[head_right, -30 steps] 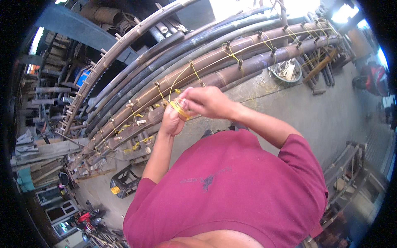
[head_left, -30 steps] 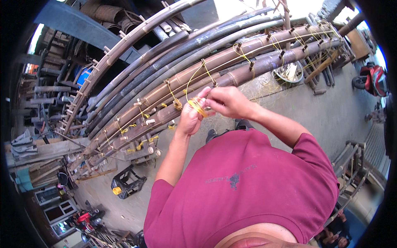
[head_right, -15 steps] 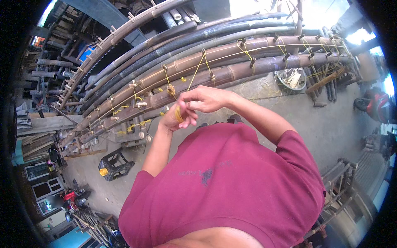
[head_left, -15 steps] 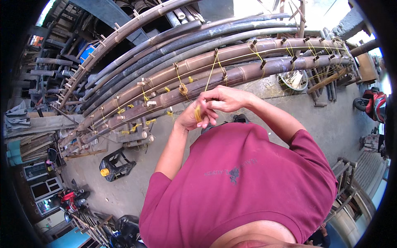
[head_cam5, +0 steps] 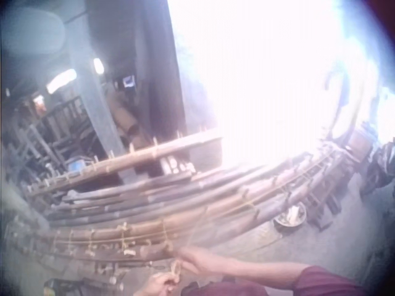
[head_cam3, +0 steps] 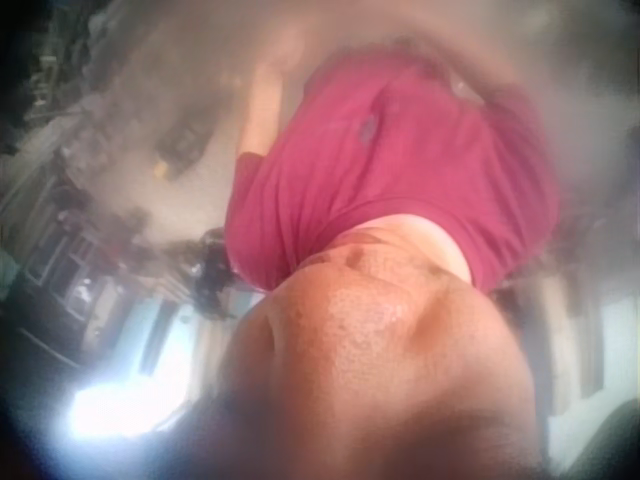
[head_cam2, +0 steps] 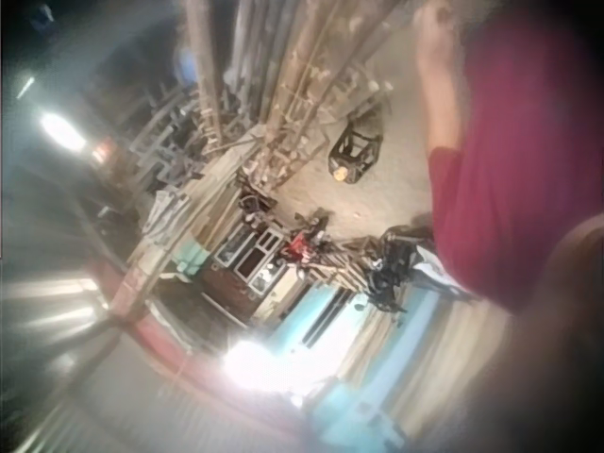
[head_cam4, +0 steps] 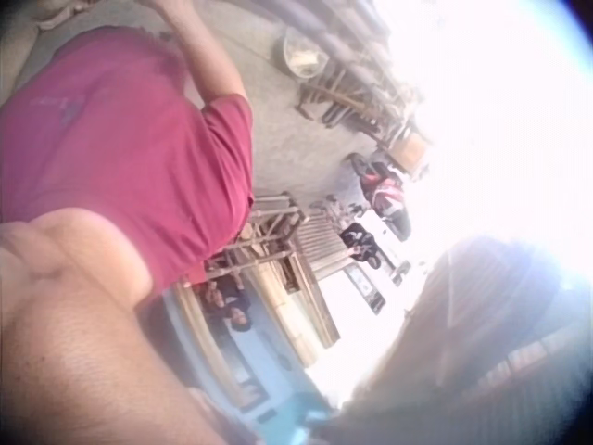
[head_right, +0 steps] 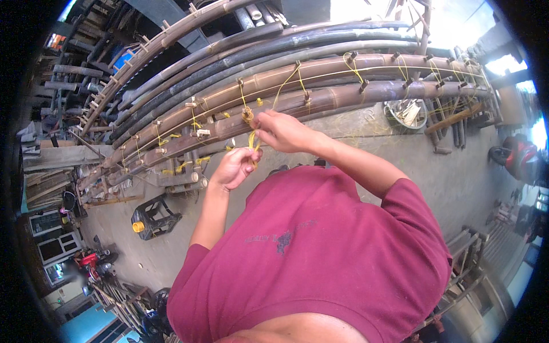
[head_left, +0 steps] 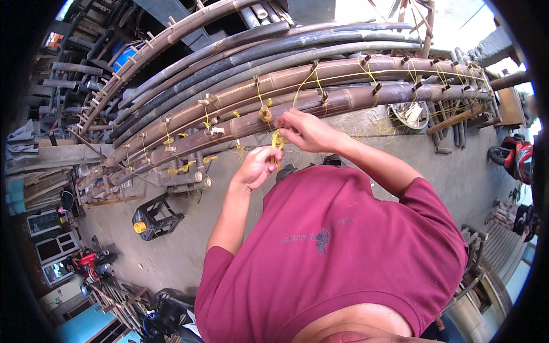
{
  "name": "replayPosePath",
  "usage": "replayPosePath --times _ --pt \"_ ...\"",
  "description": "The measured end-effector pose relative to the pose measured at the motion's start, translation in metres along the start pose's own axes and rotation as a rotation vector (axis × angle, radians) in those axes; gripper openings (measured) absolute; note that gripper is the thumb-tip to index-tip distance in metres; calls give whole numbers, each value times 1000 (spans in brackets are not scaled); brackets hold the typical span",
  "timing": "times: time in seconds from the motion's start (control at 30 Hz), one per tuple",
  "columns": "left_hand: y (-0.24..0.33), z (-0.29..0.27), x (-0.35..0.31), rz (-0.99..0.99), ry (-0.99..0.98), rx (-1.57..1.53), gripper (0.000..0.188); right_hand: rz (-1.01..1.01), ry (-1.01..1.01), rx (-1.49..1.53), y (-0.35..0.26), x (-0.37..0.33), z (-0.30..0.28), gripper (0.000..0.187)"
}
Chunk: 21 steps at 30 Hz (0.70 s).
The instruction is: The person ties yellow string around a bundle of bamboo poles arranged horizontally. They repeatedly wrap the string around the poles and secure it with knots, moving along the length of the bundle.
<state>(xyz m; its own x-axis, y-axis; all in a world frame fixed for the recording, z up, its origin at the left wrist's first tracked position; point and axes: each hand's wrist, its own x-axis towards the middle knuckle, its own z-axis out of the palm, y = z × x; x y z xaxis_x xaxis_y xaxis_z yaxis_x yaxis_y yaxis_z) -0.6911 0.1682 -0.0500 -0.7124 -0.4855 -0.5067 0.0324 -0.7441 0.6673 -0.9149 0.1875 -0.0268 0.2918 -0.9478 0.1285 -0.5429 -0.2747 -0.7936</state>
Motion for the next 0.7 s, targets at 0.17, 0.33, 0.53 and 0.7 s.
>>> replayPosePath --times 0.17,0.33,0.53,0.7 --pt "-3 -20 3 -34 -387 -405 16 -580 -6 -371 -10 -9 19 33" --pt "-7 -41 4 196 5 -252 33 -340 -16 -343 6 4 28 18" --pt "-28 5 29 465 67 -373 32 148 80 -21 13 13 67 31" --pt "-54 -20 61 566 209 -375 22 310 -132 -73 15 21 71 39"
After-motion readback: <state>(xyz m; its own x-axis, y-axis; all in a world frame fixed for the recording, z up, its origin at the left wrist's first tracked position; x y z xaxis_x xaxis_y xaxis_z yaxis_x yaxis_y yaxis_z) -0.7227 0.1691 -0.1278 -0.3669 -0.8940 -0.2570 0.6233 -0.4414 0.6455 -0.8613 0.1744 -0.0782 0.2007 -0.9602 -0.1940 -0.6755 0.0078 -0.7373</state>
